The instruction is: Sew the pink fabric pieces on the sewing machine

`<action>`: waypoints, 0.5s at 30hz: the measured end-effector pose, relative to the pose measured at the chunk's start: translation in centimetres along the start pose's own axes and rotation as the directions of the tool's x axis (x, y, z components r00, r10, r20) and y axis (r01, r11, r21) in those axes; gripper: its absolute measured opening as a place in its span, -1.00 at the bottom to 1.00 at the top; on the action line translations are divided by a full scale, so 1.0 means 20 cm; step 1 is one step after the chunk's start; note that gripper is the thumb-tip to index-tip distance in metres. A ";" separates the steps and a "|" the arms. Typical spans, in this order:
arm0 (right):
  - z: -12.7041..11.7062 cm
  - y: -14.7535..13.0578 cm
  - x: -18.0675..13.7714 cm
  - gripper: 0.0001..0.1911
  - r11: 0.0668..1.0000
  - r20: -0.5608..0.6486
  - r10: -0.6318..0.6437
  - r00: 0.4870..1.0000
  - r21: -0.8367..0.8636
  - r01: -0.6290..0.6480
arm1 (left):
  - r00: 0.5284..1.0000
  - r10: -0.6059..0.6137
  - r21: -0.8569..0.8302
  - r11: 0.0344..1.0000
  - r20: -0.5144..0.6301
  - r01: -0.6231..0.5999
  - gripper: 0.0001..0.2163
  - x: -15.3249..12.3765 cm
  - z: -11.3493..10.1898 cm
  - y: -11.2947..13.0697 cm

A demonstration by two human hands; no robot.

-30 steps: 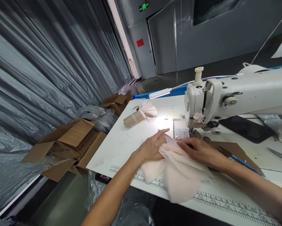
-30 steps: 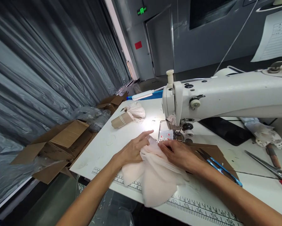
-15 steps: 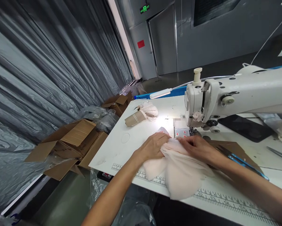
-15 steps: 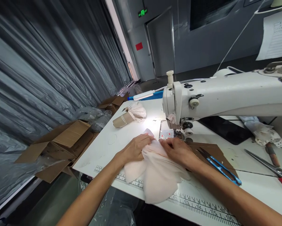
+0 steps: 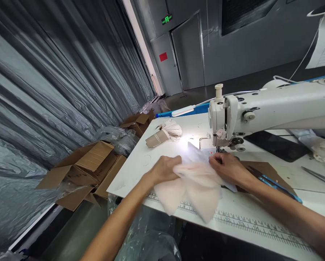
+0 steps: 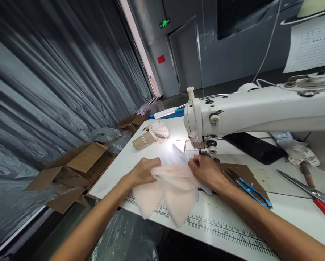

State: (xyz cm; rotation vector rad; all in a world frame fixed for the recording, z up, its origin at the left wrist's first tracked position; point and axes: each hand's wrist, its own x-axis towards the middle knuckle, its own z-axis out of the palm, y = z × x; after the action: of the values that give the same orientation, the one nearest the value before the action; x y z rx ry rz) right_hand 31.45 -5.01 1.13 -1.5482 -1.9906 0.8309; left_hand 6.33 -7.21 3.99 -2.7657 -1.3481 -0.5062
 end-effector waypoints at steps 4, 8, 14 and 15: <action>0.00 0.02 0.01 -0.68 0.996 -0.064 0.006 0.998 -0.088 -0.012 | 0.902 -0.422 -0.066 0.901 0.094 0.429 -0.74 -0.09 -0.25 -0.17; 0.01 0.03 0.01 -0.70 0.982 -0.084 -0.024 0.996 -0.190 0.008 | 0.718 -0.693 0.041 0.721 0.065 0.692 -0.61 -0.14 -0.31 -0.37; -0.08 -0.01 -0.10 -0.74 0.960 -0.046 -0.109 0.993 -0.265 0.093 | 0.663 -0.749 0.186 0.651 -0.002 0.736 -0.44 -0.08 -0.18 -0.47; -0.11 -0.01 -0.13 -0.74 0.960 -0.042 -0.114 0.993 -0.263 0.099 | 0.666 -0.745 0.200 0.651 -0.012 0.732 -0.42 -0.07 -0.17 -0.47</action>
State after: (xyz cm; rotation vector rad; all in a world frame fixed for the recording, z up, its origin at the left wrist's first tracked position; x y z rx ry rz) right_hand 33.50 -7.27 2.74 -1.5678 -2.1895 0.4911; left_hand -2.66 -3.06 5.64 -1.9763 -2.3968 -0.2486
